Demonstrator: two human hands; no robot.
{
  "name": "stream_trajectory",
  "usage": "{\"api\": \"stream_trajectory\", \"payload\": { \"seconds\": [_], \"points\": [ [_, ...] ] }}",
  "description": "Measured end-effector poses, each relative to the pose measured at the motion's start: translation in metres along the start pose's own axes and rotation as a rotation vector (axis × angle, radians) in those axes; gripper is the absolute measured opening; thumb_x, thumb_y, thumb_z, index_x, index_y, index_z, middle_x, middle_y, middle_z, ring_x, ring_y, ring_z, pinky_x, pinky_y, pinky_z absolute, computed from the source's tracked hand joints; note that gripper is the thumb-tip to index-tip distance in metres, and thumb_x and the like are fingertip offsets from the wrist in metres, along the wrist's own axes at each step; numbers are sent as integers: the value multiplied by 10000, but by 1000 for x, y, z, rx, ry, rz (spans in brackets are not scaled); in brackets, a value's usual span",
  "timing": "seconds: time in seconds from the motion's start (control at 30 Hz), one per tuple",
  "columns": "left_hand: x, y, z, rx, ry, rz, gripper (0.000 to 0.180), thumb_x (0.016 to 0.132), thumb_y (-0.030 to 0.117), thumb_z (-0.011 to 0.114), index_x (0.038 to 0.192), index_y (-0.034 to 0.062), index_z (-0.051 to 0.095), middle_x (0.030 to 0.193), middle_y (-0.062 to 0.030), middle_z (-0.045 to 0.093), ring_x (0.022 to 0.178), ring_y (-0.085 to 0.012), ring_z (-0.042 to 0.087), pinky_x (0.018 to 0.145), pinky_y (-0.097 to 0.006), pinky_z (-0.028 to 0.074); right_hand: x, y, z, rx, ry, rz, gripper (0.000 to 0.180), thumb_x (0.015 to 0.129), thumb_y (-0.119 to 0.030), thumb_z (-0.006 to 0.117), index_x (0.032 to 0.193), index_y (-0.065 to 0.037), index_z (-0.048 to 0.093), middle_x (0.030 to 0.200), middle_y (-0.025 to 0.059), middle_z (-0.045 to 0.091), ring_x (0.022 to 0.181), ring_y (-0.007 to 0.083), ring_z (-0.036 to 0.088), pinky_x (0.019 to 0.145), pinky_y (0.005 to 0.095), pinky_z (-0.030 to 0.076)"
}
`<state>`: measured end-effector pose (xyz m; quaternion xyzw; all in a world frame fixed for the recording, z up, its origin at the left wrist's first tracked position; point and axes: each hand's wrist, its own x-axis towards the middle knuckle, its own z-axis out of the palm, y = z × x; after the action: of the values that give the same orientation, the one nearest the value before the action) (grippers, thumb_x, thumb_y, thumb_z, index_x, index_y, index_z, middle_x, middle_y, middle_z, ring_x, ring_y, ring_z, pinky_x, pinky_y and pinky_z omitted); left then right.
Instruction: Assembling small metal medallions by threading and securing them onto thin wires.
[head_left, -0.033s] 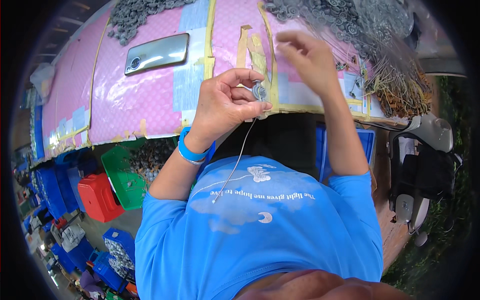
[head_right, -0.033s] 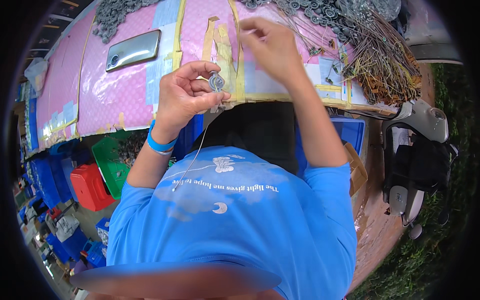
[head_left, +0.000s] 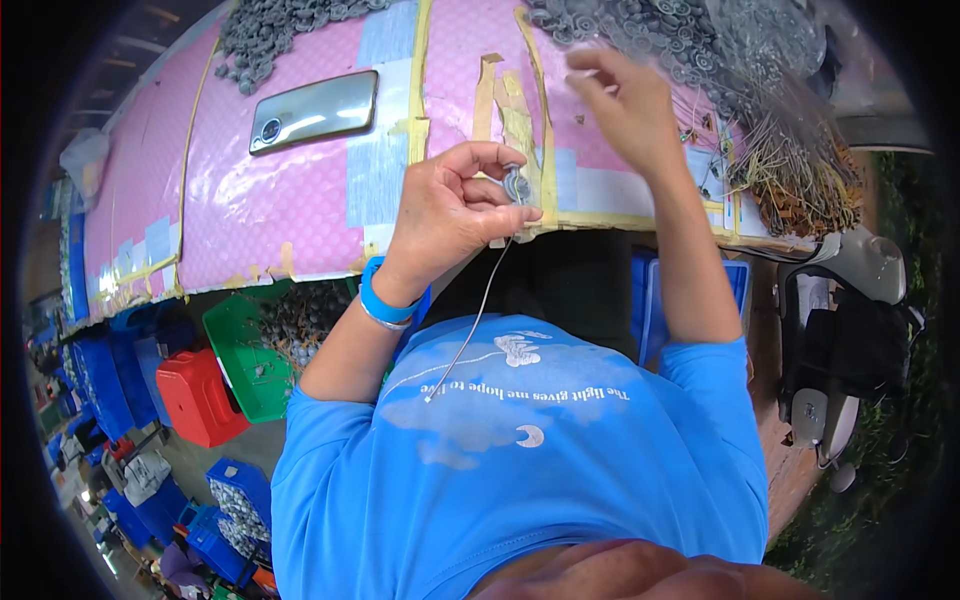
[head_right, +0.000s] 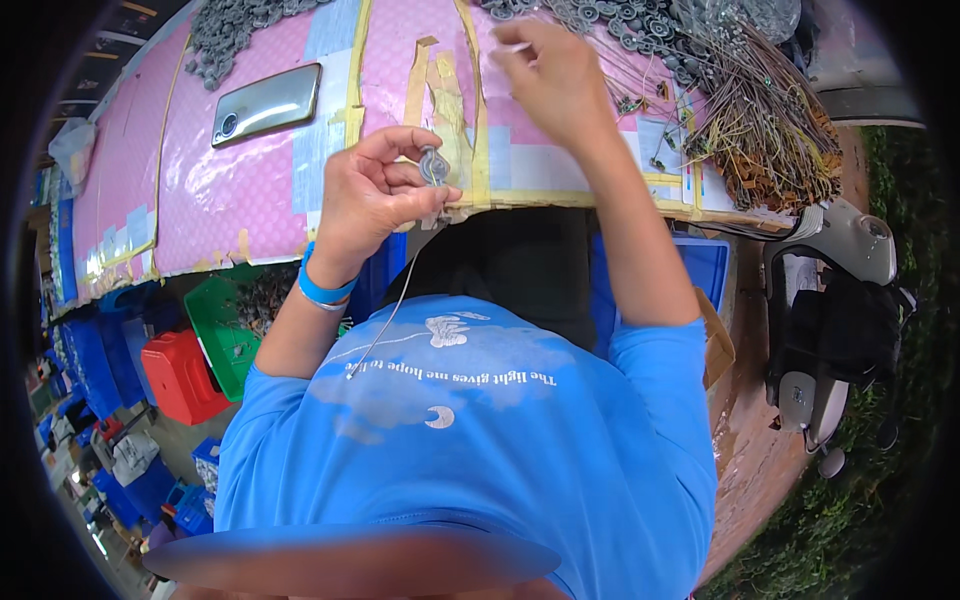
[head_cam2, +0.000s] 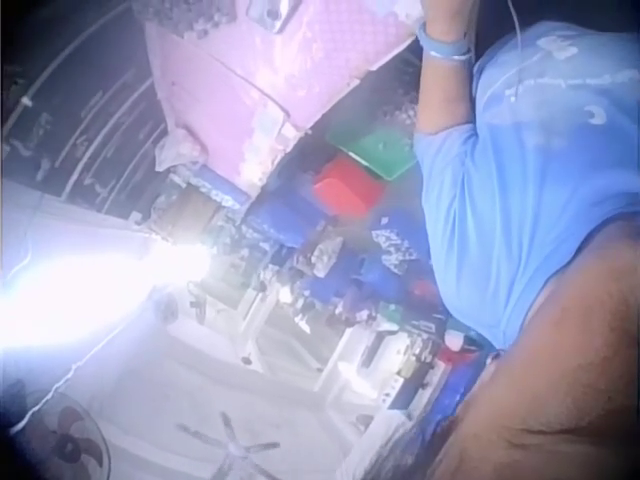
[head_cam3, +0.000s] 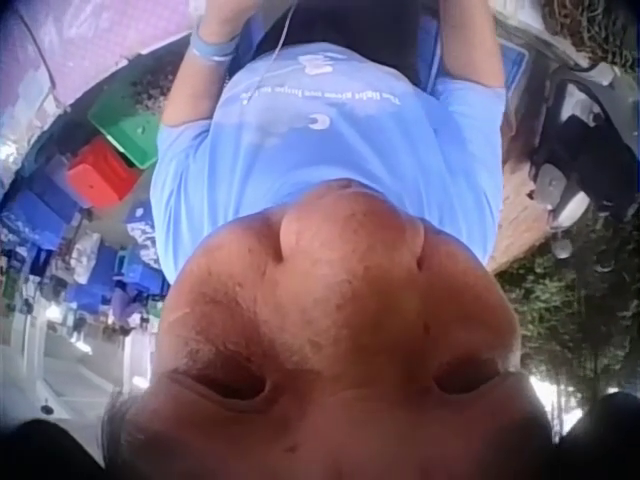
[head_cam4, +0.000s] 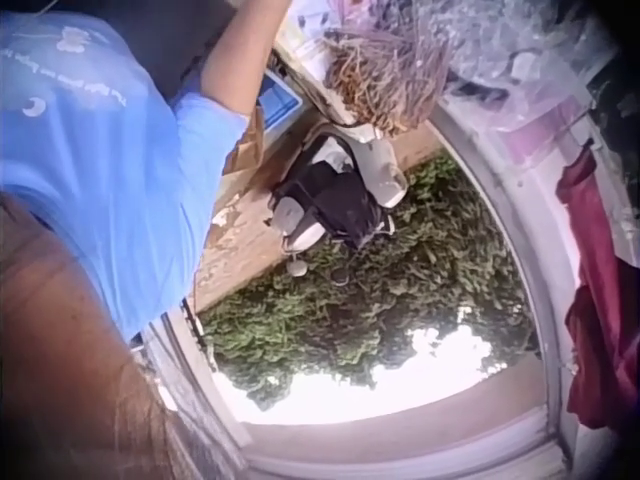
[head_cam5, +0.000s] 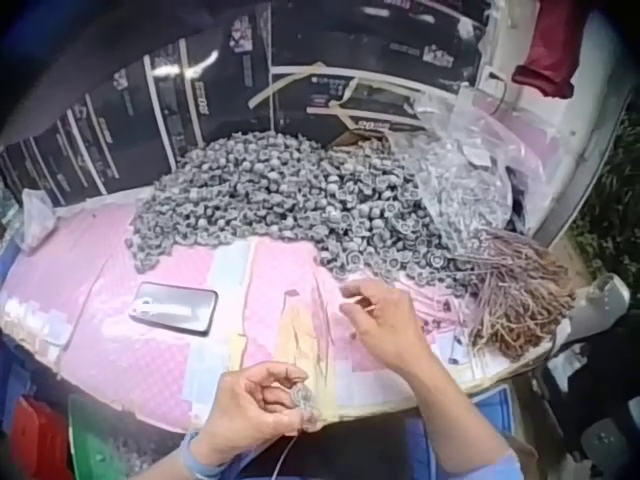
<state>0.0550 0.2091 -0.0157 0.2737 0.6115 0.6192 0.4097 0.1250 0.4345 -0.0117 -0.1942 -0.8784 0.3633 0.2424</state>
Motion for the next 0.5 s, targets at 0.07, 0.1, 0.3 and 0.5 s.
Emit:
{"api": "stream_trajectory", "payload": {
  "seconds": [0.07,0.1,0.3,0.5],
  "points": [
    [5,-12,3,-29,-8,15,444,729,-114,746,1141,-63,589,911,-108,668,708,-117,686,627,-194,518,33,21,-3,-116,62,-87,254,863,-195,663,1069,-55,709,942,105,724,794,199,675,670,325,513],
    [5,-14,4,-40,3,46,428,721,-71,772,1114,-54,604,789,-62,660,687,-80,636,641,-201,504,47,18,-5,-259,-13,-37,259,862,-222,659,1064,-69,713,967,140,716,809,252,678,677,348,516],
    [10,-12,1,-88,-69,31,439,728,-28,791,1122,-56,599,733,-33,664,679,-54,608,651,-199,488,64,35,25,-511,155,-268,271,858,-291,661,878,-24,707,775,170,665,737,366,636,680,426,490],
    [7,-14,-2,-137,-111,28,436,759,-99,755,1160,-72,585,855,-80,664,750,-116,680,690,-227,546,44,1,-27,-431,-374,-43,225,858,-236,654,849,-18,708,686,155,653,663,340,622,646,391,496]
  ]
}}
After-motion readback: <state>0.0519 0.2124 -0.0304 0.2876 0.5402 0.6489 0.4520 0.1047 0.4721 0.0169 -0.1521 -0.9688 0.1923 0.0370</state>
